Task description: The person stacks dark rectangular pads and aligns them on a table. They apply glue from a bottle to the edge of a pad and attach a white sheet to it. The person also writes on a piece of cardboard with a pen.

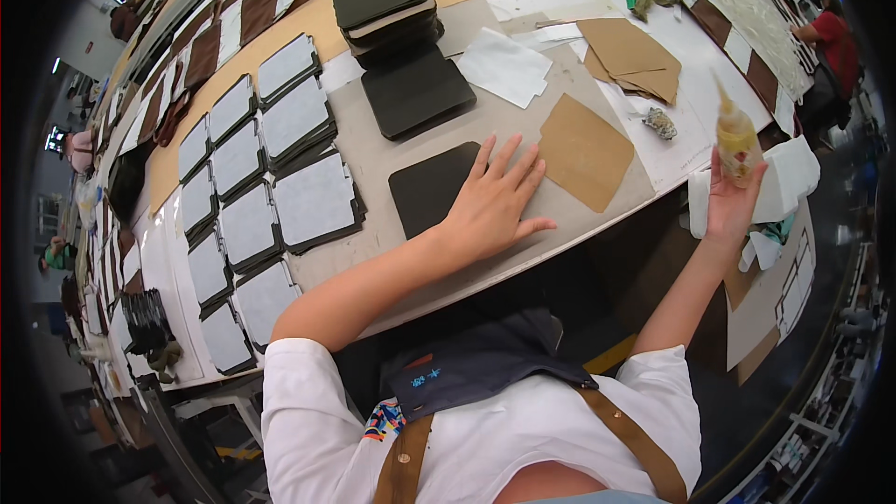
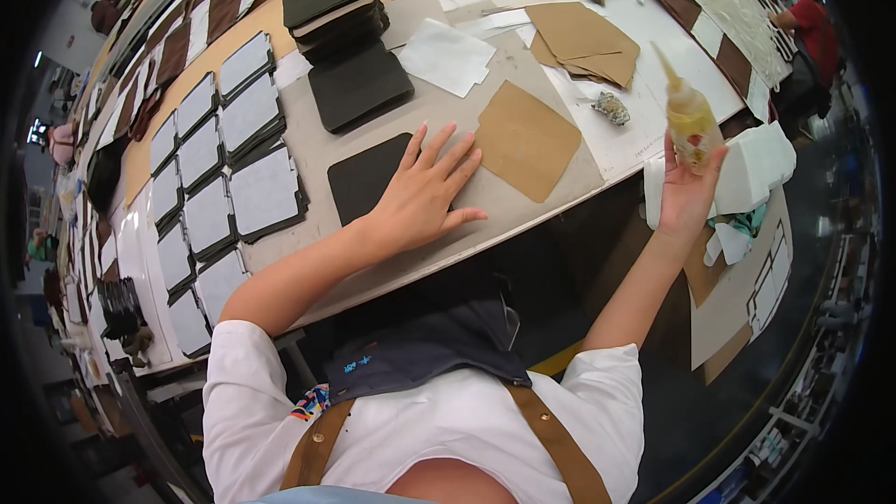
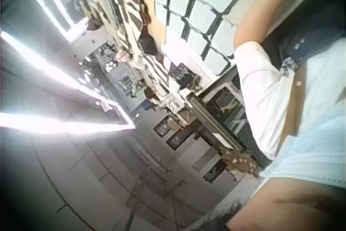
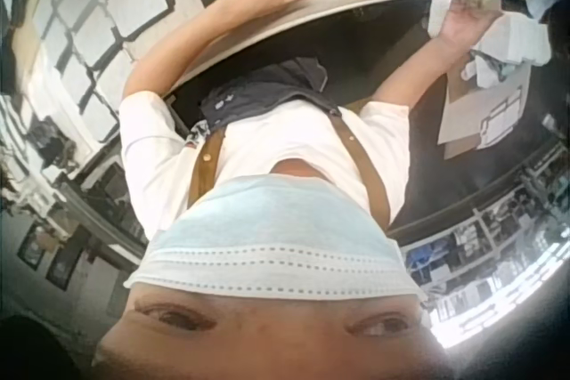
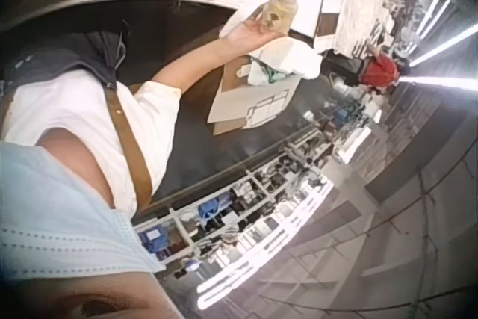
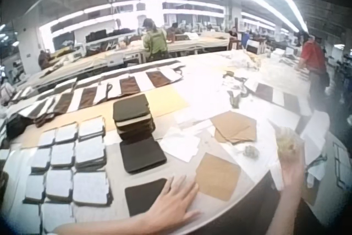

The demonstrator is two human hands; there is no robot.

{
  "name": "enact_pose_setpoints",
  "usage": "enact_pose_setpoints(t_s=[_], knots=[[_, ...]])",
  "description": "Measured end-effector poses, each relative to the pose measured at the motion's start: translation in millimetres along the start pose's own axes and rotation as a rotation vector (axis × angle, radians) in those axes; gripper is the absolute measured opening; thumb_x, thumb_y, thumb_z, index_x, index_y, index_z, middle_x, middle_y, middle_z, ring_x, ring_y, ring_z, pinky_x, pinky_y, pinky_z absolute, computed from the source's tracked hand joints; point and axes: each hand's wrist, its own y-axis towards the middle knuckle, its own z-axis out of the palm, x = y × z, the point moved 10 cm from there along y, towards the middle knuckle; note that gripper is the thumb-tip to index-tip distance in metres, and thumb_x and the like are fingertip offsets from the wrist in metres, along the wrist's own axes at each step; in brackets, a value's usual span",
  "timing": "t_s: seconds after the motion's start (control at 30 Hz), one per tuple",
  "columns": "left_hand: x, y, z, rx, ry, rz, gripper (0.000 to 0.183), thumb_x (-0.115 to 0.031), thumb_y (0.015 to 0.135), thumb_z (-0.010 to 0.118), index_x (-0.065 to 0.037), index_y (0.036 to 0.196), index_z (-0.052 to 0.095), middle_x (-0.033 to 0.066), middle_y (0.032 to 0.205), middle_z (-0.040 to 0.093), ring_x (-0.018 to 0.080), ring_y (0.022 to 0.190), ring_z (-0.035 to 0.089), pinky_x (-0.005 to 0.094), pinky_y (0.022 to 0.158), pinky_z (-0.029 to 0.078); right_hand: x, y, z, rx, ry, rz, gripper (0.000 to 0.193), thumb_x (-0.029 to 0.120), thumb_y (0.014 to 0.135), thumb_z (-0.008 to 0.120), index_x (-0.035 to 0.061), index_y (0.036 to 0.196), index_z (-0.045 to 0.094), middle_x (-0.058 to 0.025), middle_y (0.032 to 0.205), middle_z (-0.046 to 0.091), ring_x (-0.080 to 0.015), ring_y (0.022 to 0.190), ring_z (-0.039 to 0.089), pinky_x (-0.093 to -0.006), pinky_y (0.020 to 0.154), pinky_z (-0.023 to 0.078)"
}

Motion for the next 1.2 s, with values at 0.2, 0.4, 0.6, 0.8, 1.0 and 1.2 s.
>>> enact_pose_setpoints(t_s=[0.2,0.4,0.6,0.8,1.0,1.2], knots=[[1,0,-2,-0.025,-0.047,-0.018,0.073,-0.059,0.092,0.049,0.0,0.137,0.05,0.0151,0.14,0.046,0.0344,0.138,0.031,0.0524,0.119,0.013,10,-11,16,0.067,-0.049,0.036,0.059,0.041,0.093,0.063,0.0004,0.133,0.046,-0.0142,0.131,0.054,-0.0277,0.12,0.056,-0.0428,0.103,0.049],[-2,-4,-5,-0.088,-0.016,-0.014,0.067,-0.056,0.094,0.05,0.0,0.131,0.055,0.0138,0.136,0.05,0.0332,0.136,0.034,0.0523,0.119,0.015,48,-50,83,0.046,-0.911,-0.474,0.055,0.035,0.089,0.073,0.0031,0.128,0.052,-0.0091,0.125,0.055,-0.0189,0.113,0.056,-0.0333,0.099,0.047],[-2,-5,-5,-0.104,-0.035,-0.003,0.064,-0.054,0.095,0.049,-0.001,0.13,0.057,0.0127,0.137,0.051,0.0303,0.137,0.035,0.0523,0.119,0.015,44,-60,108,0.172,-0.935,-0.514,0.055,0.027,0.087,0.075,0.0056,0.13,0.05,-0.0089,0.129,0.054,-0.0207,0.116,0.056,-0.0338,0.103,0.043],[-5,-6,-4,-0.115,-0.04,0.013,0.061,-0.053,0.095,0.049,-0.002,0.128,0.058,0.0117,0.137,0.053,0.0291,0.137,0.036,0.0519,0.119,0.015,30,-61,115,0.249,-0.773,-0.414,0.062,0.024,0.082,0.081,0.0039,0.129,0.046,-0.0126,0.124,0.058,-0.0221,0.116,0.056,-0.0345,0.1,0.046],[-3,-6,-9,-0.121,-0.114,0.004,0.063,-0.052,0.095,0.052,-0.002,0.133,0.053,0.0162,0.143,0.044,0.0307,0.14,0.033,0.0505,0.119,0.017,20,-59,111,0.268,-0.766,-0.361,0.064,0.026,0.082,0.081,0.0026,0.128,0.043,-0.017,0.122,0.061,-0.023,0.114,0.058,-0.035,0.099,0.048],[12,-22,-30,-0.123,-0.103,-0.089,0.067,-0.051,0.094,0.054,-0.002,0.139,0.046,0.0205,0.148,0.037,0.034,0.142,0.028,0.049,0.118,0.019,17,-63,113,0.283,-0.72,-0.317,0.067,0.031,0.083,0.079,0.0009,0.131,0.043,-0.0184,0.122,0.061,-0.0235,0.113,0.06,-0.0347,0.1,0.047]])
